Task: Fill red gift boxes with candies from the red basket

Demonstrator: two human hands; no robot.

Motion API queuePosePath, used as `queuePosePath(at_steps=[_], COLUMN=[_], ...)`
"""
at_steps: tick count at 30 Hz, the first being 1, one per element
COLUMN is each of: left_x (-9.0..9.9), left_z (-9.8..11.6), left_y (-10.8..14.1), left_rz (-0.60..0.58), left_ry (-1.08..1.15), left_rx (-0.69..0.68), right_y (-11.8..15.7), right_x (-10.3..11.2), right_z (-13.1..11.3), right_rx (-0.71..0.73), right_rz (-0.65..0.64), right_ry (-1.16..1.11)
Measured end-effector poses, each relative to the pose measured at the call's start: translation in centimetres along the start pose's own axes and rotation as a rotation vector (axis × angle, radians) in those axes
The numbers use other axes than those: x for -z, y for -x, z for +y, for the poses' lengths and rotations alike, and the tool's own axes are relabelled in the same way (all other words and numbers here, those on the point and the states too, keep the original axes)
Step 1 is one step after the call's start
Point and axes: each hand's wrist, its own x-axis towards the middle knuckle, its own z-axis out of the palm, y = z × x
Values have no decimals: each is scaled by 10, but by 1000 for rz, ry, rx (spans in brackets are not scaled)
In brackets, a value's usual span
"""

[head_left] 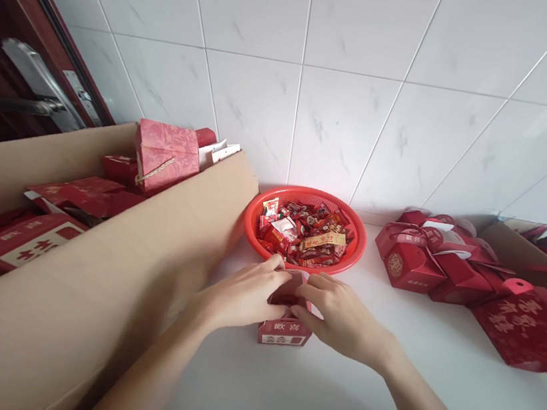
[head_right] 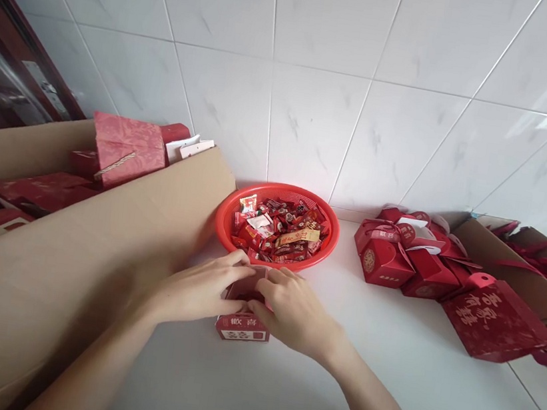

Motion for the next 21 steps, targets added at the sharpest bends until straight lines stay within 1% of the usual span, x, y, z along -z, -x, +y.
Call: queuePosePath(at_steps=[2,4,9,12,14,17,21], left_x=[-3,-6,-10,-10,-9,-9,-16], left_z=[2,2,-2,-1,1,7,17], left_y=[1,2,6,10,11,11,6], left_rz=[12,10,-9,-16,-22,-31,25], left_ry=[-29,-39,1,22,31,47,84], left_rx=[15,23,-10,-27,-40,-46,-14], right_y=[2,4,10,14,16,20,25], right_x=[-4,-7,-15,-20,-22,-25,-31], right_z=[-2,-3,0,3,4,3,5], right_rx=[-71,-95,-19,-9,4,61,86], right_rz=[18,23,69,87,87,73,89], right_ry=[33,29,-93,-156,-186,-233,-283])
